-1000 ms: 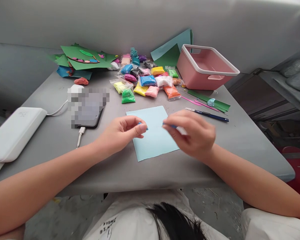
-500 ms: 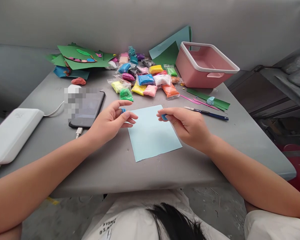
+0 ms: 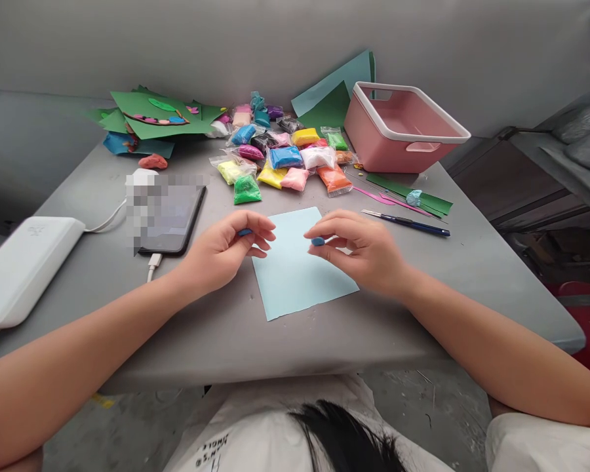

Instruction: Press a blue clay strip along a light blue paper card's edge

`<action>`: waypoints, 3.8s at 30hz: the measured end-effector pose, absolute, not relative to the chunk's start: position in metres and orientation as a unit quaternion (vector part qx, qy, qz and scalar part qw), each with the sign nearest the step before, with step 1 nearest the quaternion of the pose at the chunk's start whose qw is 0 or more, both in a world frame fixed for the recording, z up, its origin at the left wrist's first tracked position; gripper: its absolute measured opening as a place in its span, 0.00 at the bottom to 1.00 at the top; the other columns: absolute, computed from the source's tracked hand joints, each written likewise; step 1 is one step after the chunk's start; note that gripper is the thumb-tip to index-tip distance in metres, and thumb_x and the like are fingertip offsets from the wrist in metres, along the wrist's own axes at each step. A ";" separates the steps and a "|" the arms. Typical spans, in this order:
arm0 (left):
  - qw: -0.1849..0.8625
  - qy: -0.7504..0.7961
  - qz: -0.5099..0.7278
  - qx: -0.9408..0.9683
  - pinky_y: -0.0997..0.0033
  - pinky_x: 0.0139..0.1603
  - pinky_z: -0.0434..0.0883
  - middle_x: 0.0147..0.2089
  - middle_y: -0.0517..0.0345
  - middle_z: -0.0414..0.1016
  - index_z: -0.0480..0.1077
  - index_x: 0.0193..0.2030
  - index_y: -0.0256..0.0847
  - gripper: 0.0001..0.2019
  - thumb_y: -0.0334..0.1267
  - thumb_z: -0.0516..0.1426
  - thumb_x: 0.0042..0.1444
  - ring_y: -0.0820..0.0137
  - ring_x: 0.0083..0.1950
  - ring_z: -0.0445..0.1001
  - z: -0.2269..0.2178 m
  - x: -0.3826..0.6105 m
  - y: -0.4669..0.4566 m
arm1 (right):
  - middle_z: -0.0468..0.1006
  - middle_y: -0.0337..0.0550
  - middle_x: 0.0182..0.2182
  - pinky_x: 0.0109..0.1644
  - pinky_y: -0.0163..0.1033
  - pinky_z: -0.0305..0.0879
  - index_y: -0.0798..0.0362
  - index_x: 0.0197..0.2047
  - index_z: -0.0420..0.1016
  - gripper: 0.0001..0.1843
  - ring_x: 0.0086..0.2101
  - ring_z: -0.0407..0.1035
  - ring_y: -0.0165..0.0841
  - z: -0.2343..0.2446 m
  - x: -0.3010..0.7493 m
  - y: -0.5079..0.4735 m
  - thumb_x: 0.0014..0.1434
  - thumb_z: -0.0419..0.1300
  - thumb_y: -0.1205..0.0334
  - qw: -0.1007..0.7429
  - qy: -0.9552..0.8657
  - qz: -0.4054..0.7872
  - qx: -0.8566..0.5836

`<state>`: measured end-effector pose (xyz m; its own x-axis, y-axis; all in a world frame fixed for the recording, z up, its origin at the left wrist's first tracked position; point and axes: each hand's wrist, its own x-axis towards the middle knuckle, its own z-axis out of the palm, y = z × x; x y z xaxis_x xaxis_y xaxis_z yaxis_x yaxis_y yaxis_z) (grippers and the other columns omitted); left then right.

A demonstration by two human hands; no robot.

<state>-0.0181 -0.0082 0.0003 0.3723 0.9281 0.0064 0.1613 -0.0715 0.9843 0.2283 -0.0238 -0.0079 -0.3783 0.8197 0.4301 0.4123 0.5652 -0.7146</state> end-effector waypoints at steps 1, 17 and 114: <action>0.538 0.427 0.363 0.629 0.66 0.45 0.79 0.42 0.56 0.77 0.72 0.44 0.39 0.08 0.39 0.59 0.59 0.70 0.41 0.77 0.000 -0.018 -0.009 | 0.81 0.44 0.39 0.38 0.37 0.78 0.50 0.44 0.80 0.07 0.37 0.78 0.32 -0.008 0.228 -0.023 0.64 0.62 0.60 0.405 -0.784 0.264 -0.390; 0.552 0.371 0.337 0.667 0.68 0.36 0.74 0.40 0.52 0.77 0.74 0.45 0.39 0.14 0.47 0.56 0.62 0.68 0.38 0.73 -0.006 -0.013 -0.018 | 0.82 0.39 0.30 0.36 0.35 0.74 0.51 0.39 0.76 0.05 0.31 0.76 0.31 -0.012 0.219 -0.027 0.64 0.61 0.59 0.391 -0.785 0.269 -0.399; 0.086 0.304 -0.012 0.949 0.54 0.61 0.66 0.72 0.50 0.64 0.64 0.69 0.35 0.35 0.58 0.54 0.64 0.51 0.60 0.65 0.006 -0.031 -0.018 | 0.81 0.47 0.41 0.43 0.46 0.73 0.49 0.42 0.79 0.14 0.40 0.74 0.40 -0.017 0.307 -0.049 0.67 0.55 0.51 0.280 -0.762 0.035 -0.583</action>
